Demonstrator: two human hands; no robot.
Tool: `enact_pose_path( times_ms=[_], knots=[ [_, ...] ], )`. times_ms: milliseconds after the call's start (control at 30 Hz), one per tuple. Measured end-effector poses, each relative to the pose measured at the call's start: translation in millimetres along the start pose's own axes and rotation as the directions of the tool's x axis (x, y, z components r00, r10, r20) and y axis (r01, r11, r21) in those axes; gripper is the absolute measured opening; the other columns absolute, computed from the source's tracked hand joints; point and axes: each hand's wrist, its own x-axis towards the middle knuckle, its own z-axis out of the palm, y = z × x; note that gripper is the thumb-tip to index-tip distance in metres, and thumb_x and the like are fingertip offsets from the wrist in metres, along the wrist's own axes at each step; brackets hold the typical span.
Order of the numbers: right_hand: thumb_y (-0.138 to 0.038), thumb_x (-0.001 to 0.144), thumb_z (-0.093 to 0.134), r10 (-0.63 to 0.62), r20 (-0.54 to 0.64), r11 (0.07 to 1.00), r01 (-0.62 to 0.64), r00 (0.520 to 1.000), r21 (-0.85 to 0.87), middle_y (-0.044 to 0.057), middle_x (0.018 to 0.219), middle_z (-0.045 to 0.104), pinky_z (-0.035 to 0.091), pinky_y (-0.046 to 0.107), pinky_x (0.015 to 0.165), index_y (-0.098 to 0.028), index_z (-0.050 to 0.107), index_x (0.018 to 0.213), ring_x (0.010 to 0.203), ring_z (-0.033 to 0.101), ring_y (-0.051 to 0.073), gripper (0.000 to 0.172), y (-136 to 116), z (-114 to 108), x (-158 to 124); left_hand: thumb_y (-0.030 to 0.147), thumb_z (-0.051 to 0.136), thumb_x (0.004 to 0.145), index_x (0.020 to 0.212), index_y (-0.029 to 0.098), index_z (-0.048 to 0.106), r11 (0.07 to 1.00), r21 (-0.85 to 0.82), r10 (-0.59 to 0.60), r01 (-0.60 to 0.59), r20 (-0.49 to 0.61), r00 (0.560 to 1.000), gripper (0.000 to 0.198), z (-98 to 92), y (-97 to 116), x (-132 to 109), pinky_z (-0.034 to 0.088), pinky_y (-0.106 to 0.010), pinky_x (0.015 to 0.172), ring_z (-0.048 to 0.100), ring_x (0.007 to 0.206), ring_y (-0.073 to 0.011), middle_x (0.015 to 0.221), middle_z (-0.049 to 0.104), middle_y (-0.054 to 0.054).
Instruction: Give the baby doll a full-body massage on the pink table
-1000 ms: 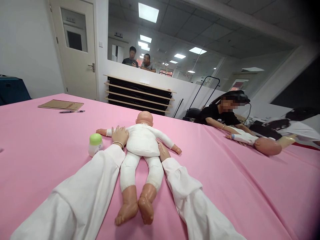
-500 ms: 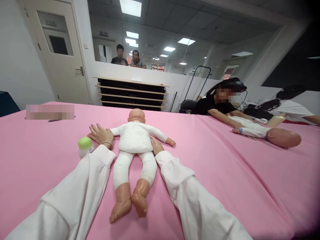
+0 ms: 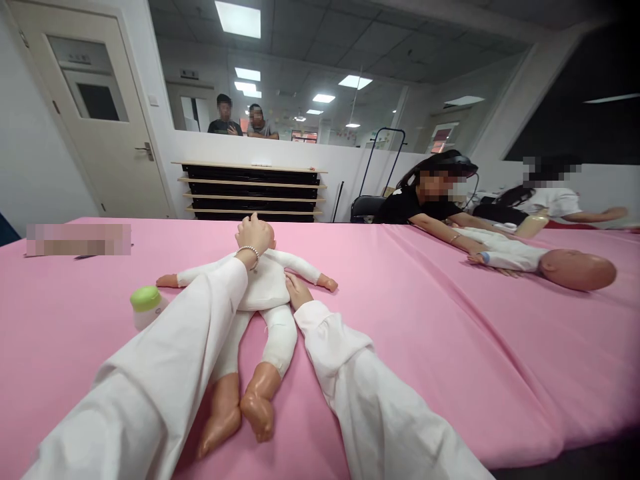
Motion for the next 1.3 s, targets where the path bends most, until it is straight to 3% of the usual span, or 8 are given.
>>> enact_pose_path(
  times_ms=[167,300,367,533,1000,1200,1300],
  knots=[
    [-0.033,0.090,0.048,-0.003,0.066,1.000,0.005,0.998,-0.026,0.009,0.120,0.051,0.039,0.044,0.097,-0.014,0.051,0.117,0.111,0.049,0.020,0.032,3.7,-4.1,1.2,0.042,0.051,0.078,0.135,0.014,0.033,0.991,0.103,-0.087,0.082,0.046,0.995,0.065,35.1,5.1,1.9,0.035,-0.050,0.095,0.035,0.123,-0.0359,0.137,0.037,-0.018],
    [-0.025,0.091,0.042,0.016,0.103,0.999,-0.011,0.995,-0.048,0.008,0.126,0.051,0.032,0.038,0.105,-0.018,0.051,0.120,0.119,0.045,0.019,0.032,6.4,-2.9,1.7,0.052,0.053,0.074,0.141,0.017,0.021,0.982,0.164,-0.110,0.095,0.081,0.991,0.082,53.6,-8.9,-8.8,0.030,-0.054,0.098,0.021,0.129,-0.0416,0.150,0.014,-0.013],
    [-0.025,0.091,0.040,0.032,0.106,0.998,-0.027,0.994,-0.055,0.006,0.128,0.050,0.031,0.036,0.106,-0.019,0.051,0.121,0.121,0.043,0.019,0.033,6.6,-2.2,1.8,0.055,0.050,0.075,0.142,0.020,0.018,0.979,0.183,-0.109,0.093,0.080,0.991,0.083,57.0,-13.2,-11.2,0.033,-0.054,0.096,0.025,0.127,-0.0422,0.151,0.009,-0.010],
    [-0.025,0.091,0.037,0.052,0.111,0.997,-0.045,0.993,-0.062,0.008,0.129,0.049,0.030,0.035,0.105,-0.015,0.049,0.124,0.122,0.043,0.019,0.036,3.5,-2.0,0.9,0.058,0.052,0.072,0.141,0.023,0.020,0.970,0.200,-0.151,0.141,0.038,0.988,0.084,59.2,-17.0,-7.7,0.035,-0.049,0.094,0.039,0.119,-0.0391,0.149,0.011,-0.016],
    [-0.024,0.090,0.039,0.088,0.104,0.996,-0.087,0.991,-0.015,0.003,0.131,0.047,0.028,0.035,0.108,-0.020,0.050,0.124,0.124,0.040,0.019,0.036,1.0,-1.4,-1.5,0.062,0.058,0.066,0.139,0.023,0.021,0.968,0.172,-0.182,0.185,-0.034,0.983,0.091,63.5,-21.9,-5.2,0.032,-0.048,0.094,0.039,0.117,-0.0378,0.145,0.021,-0.018],
    [-0.025,0.089,0.032,0.138,0.032,0.986,-0.141,0.990,0.086,0.005,0.129,0.049,0.036,0.034,0.102,-0.019,0.044,0.128,0.120,0.045,0.017,0.041,11.2,20.5,4.8,0.063,0.057,0.066,0.140,0.022,0.021,0.966,0.172,-0.186,0.191,-0.045,0.981,0.092,64.4,-21.9,-4.0,0.033,-0.047,0.093,0.041,0.116,-0.0383,0.142,0.025,-0.022],
    [-0.024,0.090,0.028,0.095,0.003,0.987,-0.094,0.996,0.129,0.008,0.122,0.054,0.042,0.036,0.096,-0.017,0.040,0.131,0.114,0.051,0.019,0.043,17.3,34.0,9.5,0.063,0.057,0.067,0.140,0.023,0.020,0.965,0.174,-0.194,0.196,-0.028,0.981,0.091,64.1,-21.5,-2.5,0.033,-0.047,0.092,0.041,0.116,-0.0384,0.142,0.024,-0.022]
  ],
)
